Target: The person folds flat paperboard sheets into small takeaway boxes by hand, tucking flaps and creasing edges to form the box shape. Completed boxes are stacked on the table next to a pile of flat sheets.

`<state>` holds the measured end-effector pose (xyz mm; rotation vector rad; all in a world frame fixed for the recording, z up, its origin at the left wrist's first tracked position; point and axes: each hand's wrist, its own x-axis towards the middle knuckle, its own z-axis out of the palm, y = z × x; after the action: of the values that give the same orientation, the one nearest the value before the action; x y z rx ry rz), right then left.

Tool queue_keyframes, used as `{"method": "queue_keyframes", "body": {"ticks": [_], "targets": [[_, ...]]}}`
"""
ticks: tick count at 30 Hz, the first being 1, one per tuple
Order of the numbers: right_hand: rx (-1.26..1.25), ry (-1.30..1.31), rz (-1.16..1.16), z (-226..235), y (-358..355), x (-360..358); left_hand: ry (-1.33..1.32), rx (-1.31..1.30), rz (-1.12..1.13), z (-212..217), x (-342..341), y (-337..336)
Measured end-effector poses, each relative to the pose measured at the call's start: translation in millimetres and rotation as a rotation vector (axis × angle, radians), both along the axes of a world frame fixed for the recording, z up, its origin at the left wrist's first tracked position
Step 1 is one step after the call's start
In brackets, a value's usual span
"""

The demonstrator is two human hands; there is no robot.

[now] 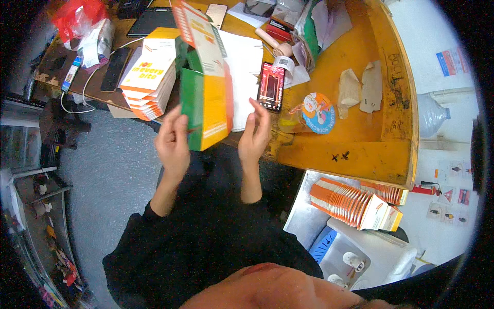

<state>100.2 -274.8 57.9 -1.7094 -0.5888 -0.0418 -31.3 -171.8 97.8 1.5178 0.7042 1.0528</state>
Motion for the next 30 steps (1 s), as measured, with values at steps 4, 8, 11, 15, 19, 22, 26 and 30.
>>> {"method": "queue_keyframes", "body": {"ticks": [4,8,11,15,19,22,26,30], "targets": [[0.107,0.111,0.321,37,6,-32,-0.011,-0.090,-0.287,-8,-3,-14],[0.005,-0.047,0.288,58,9,-46,-0.072,-0.086,-0.567,-5,-8,-17],[-0.120,-0.292,0.304,61,-2,-53,-0.362,-0.468,-0.651,9,-14,-9],[-0.354,-0.590,0.343,58,-19,-67,0.035,-0.561,-0.416,33,-22,10],[-0.338,-0.672,0.284,56,-28,-69,0.200,-0.453,-0.343,41,-20,14],[-0.287,-0.523,0.200,66,-40,-67,0.163,-0.440,-0.352,39,-23,12],[-0.157,-0.226,0.111,84,-51,-72,0.301,-0.040,-0.335,36,-41,3],[0.016,-0.146,0.106,96,-38,-79,0.397,0.396,-0.259,38,-56,-10]]}}
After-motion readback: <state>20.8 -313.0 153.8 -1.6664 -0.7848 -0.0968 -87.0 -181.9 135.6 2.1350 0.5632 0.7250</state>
